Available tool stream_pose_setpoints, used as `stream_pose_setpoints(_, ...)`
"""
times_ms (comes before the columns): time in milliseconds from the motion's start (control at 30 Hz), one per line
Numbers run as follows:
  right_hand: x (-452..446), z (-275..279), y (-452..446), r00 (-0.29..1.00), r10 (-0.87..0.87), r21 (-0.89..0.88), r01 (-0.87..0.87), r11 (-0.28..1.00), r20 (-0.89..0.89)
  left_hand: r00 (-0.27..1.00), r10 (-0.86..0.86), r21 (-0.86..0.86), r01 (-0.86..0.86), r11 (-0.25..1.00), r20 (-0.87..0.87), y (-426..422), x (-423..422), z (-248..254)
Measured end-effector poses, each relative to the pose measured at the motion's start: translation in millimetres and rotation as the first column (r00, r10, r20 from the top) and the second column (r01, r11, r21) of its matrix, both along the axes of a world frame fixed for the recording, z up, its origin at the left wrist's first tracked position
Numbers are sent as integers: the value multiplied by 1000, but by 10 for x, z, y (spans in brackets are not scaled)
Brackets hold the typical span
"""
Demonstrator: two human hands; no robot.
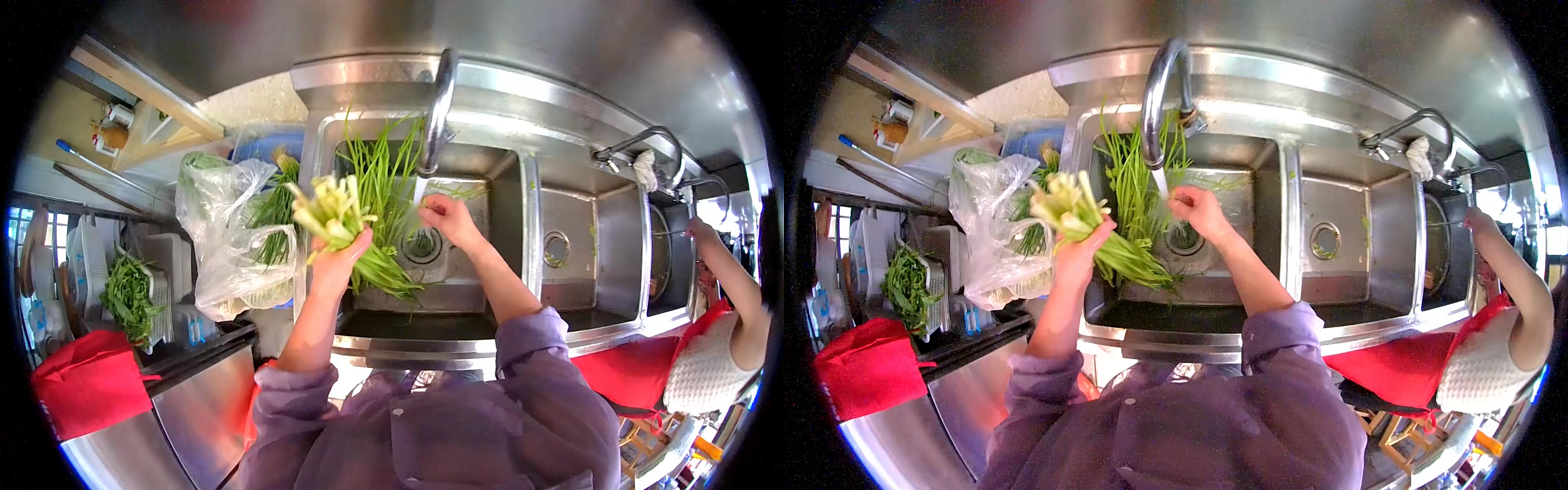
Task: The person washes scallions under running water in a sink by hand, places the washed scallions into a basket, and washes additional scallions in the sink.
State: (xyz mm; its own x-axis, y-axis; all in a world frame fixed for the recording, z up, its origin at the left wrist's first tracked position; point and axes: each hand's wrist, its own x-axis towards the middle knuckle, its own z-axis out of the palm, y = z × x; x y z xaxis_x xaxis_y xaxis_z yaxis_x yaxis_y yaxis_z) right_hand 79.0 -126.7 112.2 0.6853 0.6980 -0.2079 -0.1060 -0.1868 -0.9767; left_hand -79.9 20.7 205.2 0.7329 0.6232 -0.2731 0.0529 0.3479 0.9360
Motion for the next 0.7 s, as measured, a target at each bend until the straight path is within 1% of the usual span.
stream_pose_setpoints(33,33,200,33,1000,-7,3,7,1000,21,998,-47,80,50,996,-46,-8,92,-22)
stream_pose_setpoints(100,79,572,144,984,56,64,-68,996,166,983,-168,-4,169,986,74,-50,270,-43)
stream_pose_setpoints(133,81,880,169,969,113,-44,-106,993,221,970,-204,30,201,979,131,-54,365,-78)
stream_pose_setpoints(167,106,903,232,965,104,-36,-98,994,240,966,-212,43,208,977,146,-56,425,-105)
stream_pose_setpoints(233,165,923,364,980,71,138,-98,986,187,960,-248,-13,251,968,128,-56,554,-155)
stream_pose_setpoints(267,170,972,357,981,50,215,-92,972,190,965,-221,-50,230,972,143,-90,622,-189)
stream_pose_setpoints(300,195,1005,318,979,41,218,-85,972,201,961,-231,-43,240,970,154,-129,681,-182)
stream_pose_setpoints(367,272,1054,204,984,25,41,-33,999,178,931,-271,-159,314,936,244,-213,804,-191)
stream_pose_setpoints(400,314,1090,133,962,56,-89,-34,995,266,929,-241,-236,310,921,281,-286,848,-206)
stream_pose_setpoints(433,335,1110,86,961,49,-92,-25,995,273,925,-248,-236,320,918,288,-316,874,-222)
stream_pose_setpoints(500,354,1120,5,979,61,-69,-48,996,193,909,-303,-350,393,850,285,-373,904,-259)
stream_pose_setpoints(533,365,1120,-35,979,59,-74,-45,996,193,947,-250,-322,305,896,200,-400,951,-274)
stream_pose_setpoints(567,383,1118,-72,945,-4,-20,12,1000,326,947,-250,-326,305,895,200,-400,980,-290)
stream_pose_setpoints(600,414,1100,-111,891,-70,41,58,997,449,966,-204,-287,242,927,156,-392,1006,-301)
stream_pose_setpoints(633,474,1053,-161,891,-96,36,89,995,443,982,-153,-244,177,954,114,-376,1024,-296)
stream_pose_setpoints(667,518,1014,-198,904,-135,-12,153,988,405,988,-141,-146,148,978,61,-319,1046,-341)
stream_pose_setpoints(700,566,935,-227,913,-177,-61,213,975,367,989,-137,-144,143,979,55,-284,1026,-263)
